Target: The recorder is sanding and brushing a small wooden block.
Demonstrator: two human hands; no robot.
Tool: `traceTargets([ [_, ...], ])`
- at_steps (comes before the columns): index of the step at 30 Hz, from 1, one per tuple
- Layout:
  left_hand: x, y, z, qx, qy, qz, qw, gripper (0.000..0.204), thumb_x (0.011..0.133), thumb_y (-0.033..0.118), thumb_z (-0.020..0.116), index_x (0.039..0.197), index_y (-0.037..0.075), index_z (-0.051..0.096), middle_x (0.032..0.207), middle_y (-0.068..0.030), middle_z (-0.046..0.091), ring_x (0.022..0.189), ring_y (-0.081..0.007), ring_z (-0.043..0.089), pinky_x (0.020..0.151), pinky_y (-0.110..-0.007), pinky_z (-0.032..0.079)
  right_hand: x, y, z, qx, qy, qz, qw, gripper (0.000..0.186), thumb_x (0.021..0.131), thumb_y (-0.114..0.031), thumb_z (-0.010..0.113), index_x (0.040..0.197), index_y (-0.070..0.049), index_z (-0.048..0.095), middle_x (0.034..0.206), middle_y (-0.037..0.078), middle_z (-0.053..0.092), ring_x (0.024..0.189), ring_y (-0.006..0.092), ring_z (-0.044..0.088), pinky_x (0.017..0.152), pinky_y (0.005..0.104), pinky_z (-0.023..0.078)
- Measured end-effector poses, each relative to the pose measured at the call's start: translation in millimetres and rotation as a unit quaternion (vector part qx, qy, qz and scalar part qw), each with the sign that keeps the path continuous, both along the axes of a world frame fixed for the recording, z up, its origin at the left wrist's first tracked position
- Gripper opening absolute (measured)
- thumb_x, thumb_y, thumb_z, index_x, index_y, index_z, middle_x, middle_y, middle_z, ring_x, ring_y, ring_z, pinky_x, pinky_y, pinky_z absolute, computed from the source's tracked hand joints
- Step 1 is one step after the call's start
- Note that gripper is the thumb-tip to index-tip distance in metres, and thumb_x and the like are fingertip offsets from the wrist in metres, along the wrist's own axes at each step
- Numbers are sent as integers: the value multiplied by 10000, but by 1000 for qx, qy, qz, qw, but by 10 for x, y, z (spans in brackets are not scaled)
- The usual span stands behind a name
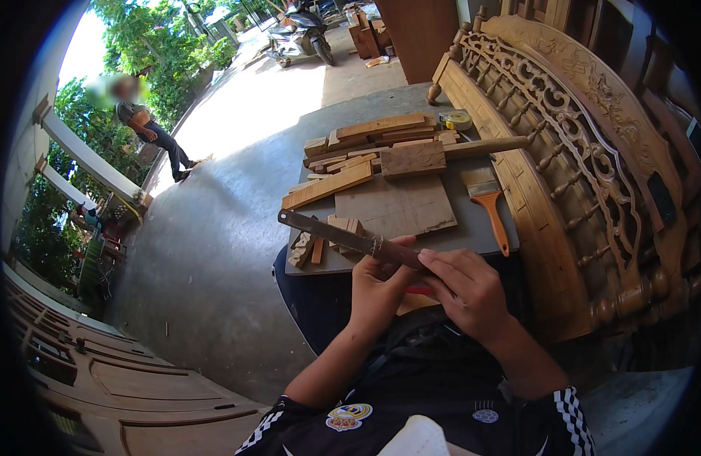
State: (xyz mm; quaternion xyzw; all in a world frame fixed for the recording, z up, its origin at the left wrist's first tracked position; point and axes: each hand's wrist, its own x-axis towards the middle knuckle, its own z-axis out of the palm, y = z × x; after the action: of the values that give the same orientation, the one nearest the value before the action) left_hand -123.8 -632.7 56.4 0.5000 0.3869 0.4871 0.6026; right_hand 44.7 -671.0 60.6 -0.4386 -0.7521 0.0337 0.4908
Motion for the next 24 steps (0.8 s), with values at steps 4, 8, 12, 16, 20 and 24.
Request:
traceTargets([
  [4, -67, 4, -7, -34, -56, -53, 996, 269, 932, 7, 673, 1194, -34, 629, 1084, -92, 681, 977, -172, 693, 860, -305, 582, 41, 2, -1, -50, 35, 28, 998, 345, 819, 1, 721, 1163, 4, 697, 1050, 157, 720, 948, 339, 701, 817, 415, 567],
  [8, -100, 32, -74, -16, -85, -93, 992, 241, 906, -27, 699, 1144, -16, 663, 1059, -44, 670, 1037, -160, 666, 939, -311, 538, 59, 0, -4, -65, 76, 49, 994, 292, 833, 7, 708, 1125, -5, 713, 981, 178, 733, 910, 370, 712, 796, 411, 578],
  [12, -163, 60, -104, -5, -28, -107, 994, 222, 901, -31, 707, 1118, 7, 682, 1026, -25, 655, 1038, -151, 662, 926, -305, 534, 67, -49, 9, -180, 181, 91, 963, 259, 893, 7, 689, 1148, -14, 729, 961, 173, 750, 812, 259, 750, 723, 337, 600],
  [16, -217, 21, -67, 1, -27, -124, 992, 286, 898, -4, 729, 1176, 27, 671, 1092, -52, 675, 1050, -147, 667, 937, -314, 529, 105, -79, 49, -291, 259, 143, 910, 262, 945, -16, 675, 1203, -20, 717, 973, 130, 764, 774, 147, 740, 643, 256, 601],
  [20, -234, -4, -21, -20, -122, -175, 977, 337, 892, 45, 760, 1210, 18, 650, 1158, -74, 684, 1063, -159, 674, 956, -326, 531, 173, -91, 77, -388, 353, 186, 831, 261, 946, -8, 673, 1204, -6, 714, 979, 113, 759, 789, 164, 741, 648, 254, 614],
  [24, -221, 17, -23, 22, -123, -196, 973, 311, 891, 59, 766, 1178, 12, 655, 1131, -65, 676, 1073, -174, 668, 963, -330, 534, 227, -100, 53, -411, 400, 218, 789, 263, 929, 17, 687, 1191, 12, 712, 1003, 104, 744, 819, 162, 732, 656, 264, 631],
])
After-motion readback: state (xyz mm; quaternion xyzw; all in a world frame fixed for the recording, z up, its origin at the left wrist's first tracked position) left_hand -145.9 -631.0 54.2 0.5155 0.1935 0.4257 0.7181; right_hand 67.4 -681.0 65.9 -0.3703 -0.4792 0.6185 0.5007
